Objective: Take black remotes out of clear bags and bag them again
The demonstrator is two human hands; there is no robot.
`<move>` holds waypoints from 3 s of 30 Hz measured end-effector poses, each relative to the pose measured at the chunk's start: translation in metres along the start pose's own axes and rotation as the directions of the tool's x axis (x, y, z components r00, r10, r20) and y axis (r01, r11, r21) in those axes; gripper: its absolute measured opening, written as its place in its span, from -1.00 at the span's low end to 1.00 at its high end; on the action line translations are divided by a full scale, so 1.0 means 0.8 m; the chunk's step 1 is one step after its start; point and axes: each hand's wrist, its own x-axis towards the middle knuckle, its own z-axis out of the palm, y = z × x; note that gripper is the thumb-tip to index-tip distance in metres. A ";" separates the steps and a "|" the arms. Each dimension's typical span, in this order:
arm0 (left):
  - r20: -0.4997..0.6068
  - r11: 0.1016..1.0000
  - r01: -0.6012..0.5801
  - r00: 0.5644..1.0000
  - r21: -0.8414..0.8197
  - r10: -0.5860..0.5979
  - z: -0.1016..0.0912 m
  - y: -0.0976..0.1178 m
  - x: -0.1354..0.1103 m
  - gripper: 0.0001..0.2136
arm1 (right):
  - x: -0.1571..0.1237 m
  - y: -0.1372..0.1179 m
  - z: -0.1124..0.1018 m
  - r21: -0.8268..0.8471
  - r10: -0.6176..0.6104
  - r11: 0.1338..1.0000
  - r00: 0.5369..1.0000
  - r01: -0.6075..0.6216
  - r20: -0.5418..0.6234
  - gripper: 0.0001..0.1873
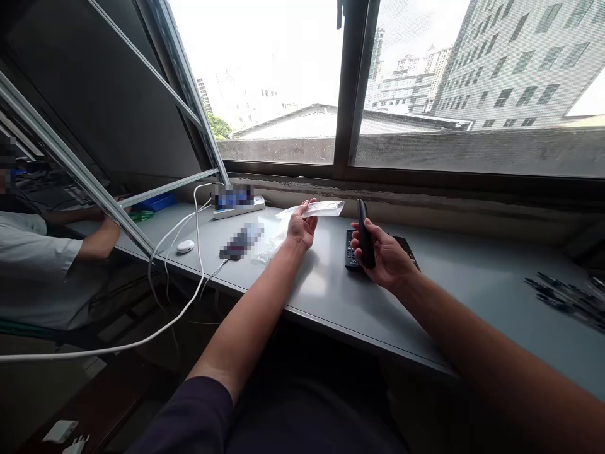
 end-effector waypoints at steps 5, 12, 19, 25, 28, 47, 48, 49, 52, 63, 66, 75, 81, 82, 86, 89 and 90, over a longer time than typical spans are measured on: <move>0.000 1.000 -0.002 1.000 -0.001 0.002 0.000 0.000 0.001 -0.83 | 0.001 -0.001 0.000 -0.071 -0.032 0.997 0.999 0.029 -0.040 -0.69; -0.003 1.000 -0.005 1.000 -0.019 0.005 -0.001 0.000 -0.001 -0.81 | 0.004 0.001 -0.004 -0.028 -0.037 0.999 0.996 0.040 0.081 -0.63; -0.007 0.999 -0.006 1.000 -0.031 0.006 0.000 0.001 -0.002 -0.74 | 0.002 0.002 -0.006 -0.104 -0.060 0.992 0.991 0.073 0.124 -0.72; 0.000 0.999 -0.008 1.000 -0.037 0.008 -0.002 0.000 0.002 -0.73 | 0.005 0.002 -0.007 -0.043 -0.045 0.998 0.998 0.047 0.052 -0.76; -0.006 0.999 0.003 1.000 -0.047 -0.003 -0.002 -0.001 0.003 -0.73 | 0.003 0.002 -0.005 -0.085 -0.041 0.995 0.999 0.043 0.024 -0.75; 0.004 1.000 -0.008 1.000 -0.024 0.008 -0.005 -0.002 0.006 -0.80 | 0.000 0.002 -0.008 -0.095 -0.050 0.993 0.986 0.066 0.161 -0.69; 0.004 1.000 -0.009 1.000 -0.024 0.009 -0.004 -0.001 0.006 -0.82 | 0.001 0.002 -0.009 -0.091 -0.044 0.994 0.986 0.059 0.163 -0.69; 0.003 1.000 -0.009 1.000 -0.022 0.009 -0.004 -0.001 0.005 -0.83 | 0.001 0.002 -0.009 -0.078 -0.035 0.996 0.986 0.049 0.163 -0.69; 0.001 1.000 -0.011 1.000 -0.008 0.011 -0.003 -0.001 0.004 -0.82 | 0.000 0.003 -0.010 -0.013 -0.014 1.000 0.987 0.017 0.159 -0.66; -0.007 0.994 -0.051 0.999 0.100 0.052 -0.006 -0.003 0.002 -0.76 | -0.015 -0.001 0.001 0.046 0.021 0.999 0.999 -0.023 0.043 -0.66; 0.045 0.970 -0.141 0.990 0.200 0.134 -0.010 -0.005 0.002 -0.67 | -0.015 -0.003 -0.001 0.027 0.012 1.000 1.000 -0.012 0.022 -0.69; 0.157 0.903 -0.249 0.966 0.350 0.205 -0.009 -0.006 -0.007 -0.36 | -0.027 -0.007 0.007 0.141 0.032 0.989 0.990 -0.052 0.141 -0.63; 0.143 0.874 -0.245 0.969 0.420 0.203 -0.004 -0.005 -0.012 -0.43 | -0.028 -0.009 0.009 0.206 0.048 0.976 0.993 -0.070 0.111 -0.62; 0.144 0.872 -0.243 0.969 0.425 0.200 -0.003 -0.005 -0.013 -0.43 | -0.026 -0.009 0.008 0.206 0.059 0.976 0.995 -0.075 0.084 -0.63; 0.151 0.876 -0.238 0.970 0.419 0.192 -0.004 -0.007 -0.014 -0.43 | -0.016 -0.006 0.003 0.164 0.065 0.984 0.998 -0.067 0.022 -0.67; 0.167 0.870 -0.248 0.967 0.426 0.194 -0.006 -0.010 -0.012 -0.44 | -0.008 -0.007 -0.006 0.142 0.043 0.989 0.999 -0.043 0.003 -0.63; 0.171 0.869 -0.245 0.967 0.429 0.188 -0.006 -0.010 -0.011 -0.44 | -0.006 -0.008 -0.009 0.144 0.038 0.989 0.999 -0.040 0.016 -0.63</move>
